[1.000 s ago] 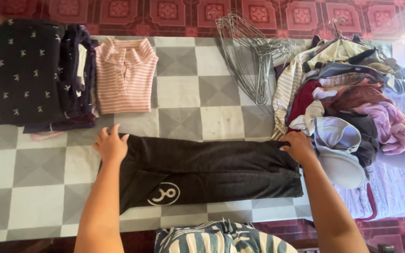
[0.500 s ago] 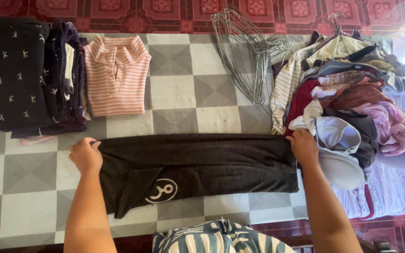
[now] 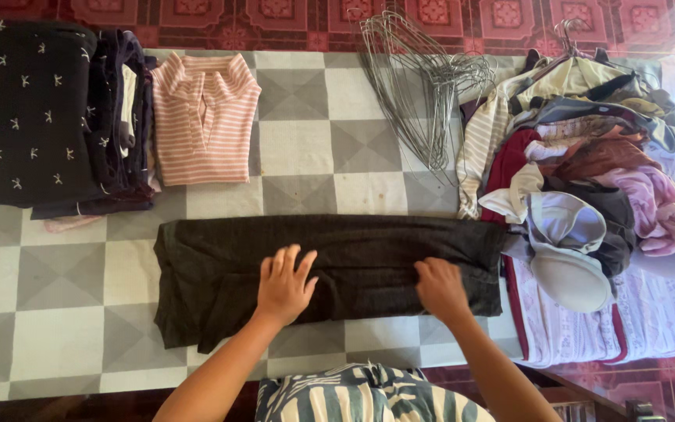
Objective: The person sorts through a pile of clothes and wire hangers on a table, then spreads out and folds a dark t-shirt into a neat rectangle.
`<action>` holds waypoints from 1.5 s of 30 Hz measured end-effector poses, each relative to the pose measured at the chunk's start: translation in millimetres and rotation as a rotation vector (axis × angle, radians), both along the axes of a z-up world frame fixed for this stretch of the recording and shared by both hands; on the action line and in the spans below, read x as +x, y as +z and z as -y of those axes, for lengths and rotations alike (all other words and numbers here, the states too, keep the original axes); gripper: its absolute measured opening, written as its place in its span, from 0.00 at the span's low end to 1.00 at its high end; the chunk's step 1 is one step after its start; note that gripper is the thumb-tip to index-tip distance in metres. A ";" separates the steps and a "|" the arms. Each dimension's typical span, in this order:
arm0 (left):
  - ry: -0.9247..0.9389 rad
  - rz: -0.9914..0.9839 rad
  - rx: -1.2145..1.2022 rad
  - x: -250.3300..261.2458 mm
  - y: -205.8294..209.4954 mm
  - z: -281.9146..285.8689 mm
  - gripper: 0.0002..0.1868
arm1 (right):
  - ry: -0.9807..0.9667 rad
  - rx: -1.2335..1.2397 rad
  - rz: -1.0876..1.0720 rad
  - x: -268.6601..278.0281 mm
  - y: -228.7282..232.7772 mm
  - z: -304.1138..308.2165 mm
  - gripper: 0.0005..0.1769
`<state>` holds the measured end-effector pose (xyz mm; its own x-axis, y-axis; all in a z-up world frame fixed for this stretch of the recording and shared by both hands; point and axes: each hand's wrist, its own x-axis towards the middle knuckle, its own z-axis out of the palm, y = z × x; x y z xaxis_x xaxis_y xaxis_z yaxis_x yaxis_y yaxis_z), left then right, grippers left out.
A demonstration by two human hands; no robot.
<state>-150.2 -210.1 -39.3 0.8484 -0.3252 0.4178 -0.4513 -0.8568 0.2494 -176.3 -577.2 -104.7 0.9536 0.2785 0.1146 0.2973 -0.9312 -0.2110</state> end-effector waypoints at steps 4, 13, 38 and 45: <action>0.041 -0.079 0.080 -13.4 -39.1 -8.9 0.17 | -0.222 -0.216 0.035 -13.1 -24.3 53.6 0.23; -0.001 -0.042 0.079 1.5 -56.7 -31.9 0.06 | -0.272 -0.132 0.081 -18.5 -21.1 98.7 0.09; -0.123 -0.050 0.022 6.5 -53.8 -33.4 0.05 | -0.188 -0.004 0.032 -22.0 9.3 70.1 0.07; -0.176 0.054 -0.137 10.1 -30.7 -40.9 0.03 | -0.211 0.146 0.043 -18.5 17.4 93.1 0.04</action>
<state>-140.2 -169.2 -69.9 0.7590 -0.4033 0.5112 -0.6063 -0.7239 0.3292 -194.8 -670.3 -87.3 0.9822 0.0515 0.1805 0.1113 -0.9343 -0.3387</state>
